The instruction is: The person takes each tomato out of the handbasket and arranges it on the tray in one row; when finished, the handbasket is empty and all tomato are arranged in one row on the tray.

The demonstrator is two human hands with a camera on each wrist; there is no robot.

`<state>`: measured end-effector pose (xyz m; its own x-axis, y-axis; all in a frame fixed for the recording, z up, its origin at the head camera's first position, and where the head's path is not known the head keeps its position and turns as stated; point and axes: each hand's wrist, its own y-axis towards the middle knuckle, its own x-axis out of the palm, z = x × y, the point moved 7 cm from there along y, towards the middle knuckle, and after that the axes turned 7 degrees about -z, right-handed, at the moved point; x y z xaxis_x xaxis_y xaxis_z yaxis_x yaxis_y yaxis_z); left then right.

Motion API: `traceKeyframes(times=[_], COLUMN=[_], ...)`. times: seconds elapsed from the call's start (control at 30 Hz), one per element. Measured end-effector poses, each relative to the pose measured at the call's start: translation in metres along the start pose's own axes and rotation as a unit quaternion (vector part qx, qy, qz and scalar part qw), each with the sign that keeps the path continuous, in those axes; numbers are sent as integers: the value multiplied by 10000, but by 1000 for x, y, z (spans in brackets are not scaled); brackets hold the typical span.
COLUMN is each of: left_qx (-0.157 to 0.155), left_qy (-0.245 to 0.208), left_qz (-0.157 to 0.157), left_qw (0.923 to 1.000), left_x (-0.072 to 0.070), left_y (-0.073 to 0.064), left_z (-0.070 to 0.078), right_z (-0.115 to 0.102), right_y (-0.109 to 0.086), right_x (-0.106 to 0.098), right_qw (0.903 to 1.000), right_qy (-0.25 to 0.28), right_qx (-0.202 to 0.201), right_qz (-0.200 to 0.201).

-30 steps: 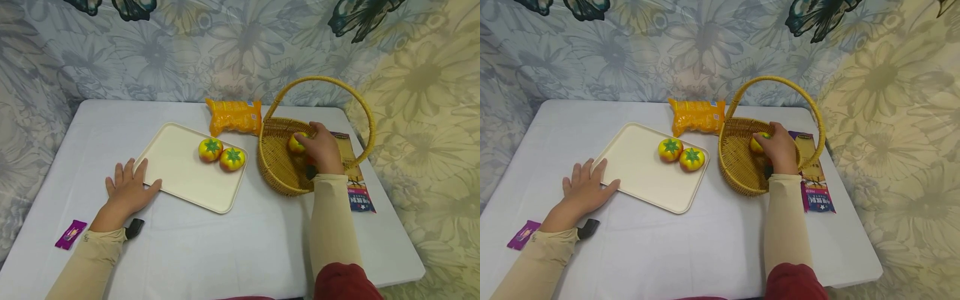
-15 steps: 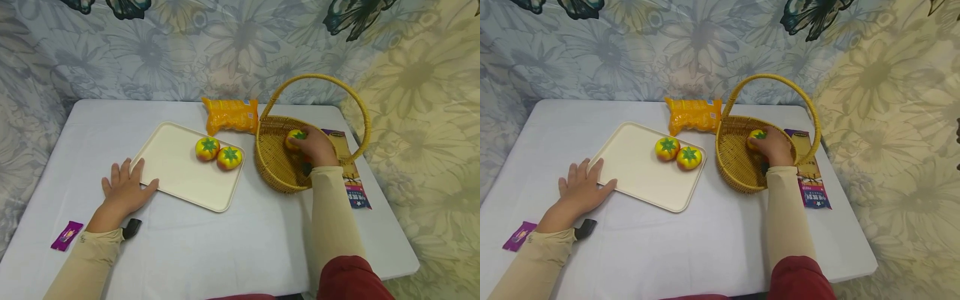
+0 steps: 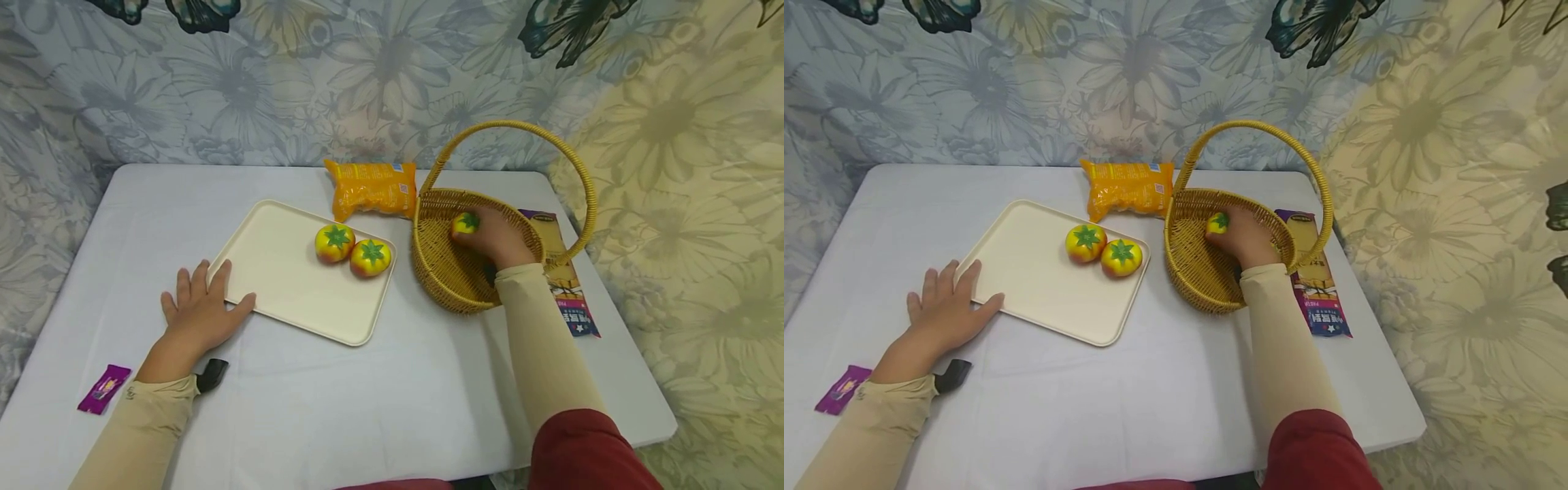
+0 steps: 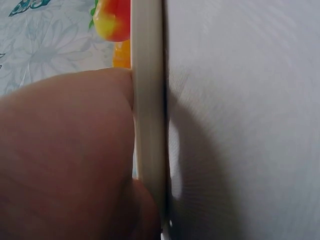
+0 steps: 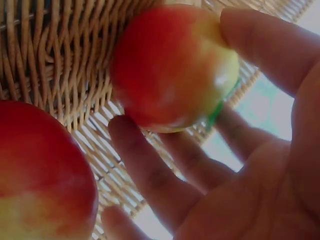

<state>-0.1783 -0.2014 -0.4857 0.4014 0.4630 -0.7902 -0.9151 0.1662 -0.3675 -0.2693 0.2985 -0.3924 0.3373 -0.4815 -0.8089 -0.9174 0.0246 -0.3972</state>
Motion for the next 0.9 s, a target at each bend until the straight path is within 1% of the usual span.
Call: traceKeyframes(times=[0.13,0.27,0.47,0.63,0.83,0.9], left_qx=[-20,-33,-85,-64,-26,-23], left_qy=[7,19,-12,-48,-34,-28], left_qz=[-7,-14,11,10,-3,-10], left_qw=[10000,10000,10000,10000,10000,10000], left_x=[-1,-3,-4,-5,-3,-3], left_y=[0,-1,-3,-4,-2,-2], left_z=[1,2,4,6,5,4], right_z=[-10,-15,-17,-17,-20,-21], right_y=[3,4,6,6,0,-2], right_x=[6,9,10,12,14,14], right_qw=[9990,9979,9971,9959,9945,9944], right_qy=[-280,-441,-482,-566,-577,-503], right_qx=[-277,-333,-428,-494,-531,-505], right_qz=[-199,-325,-398,-503,-696,-777])
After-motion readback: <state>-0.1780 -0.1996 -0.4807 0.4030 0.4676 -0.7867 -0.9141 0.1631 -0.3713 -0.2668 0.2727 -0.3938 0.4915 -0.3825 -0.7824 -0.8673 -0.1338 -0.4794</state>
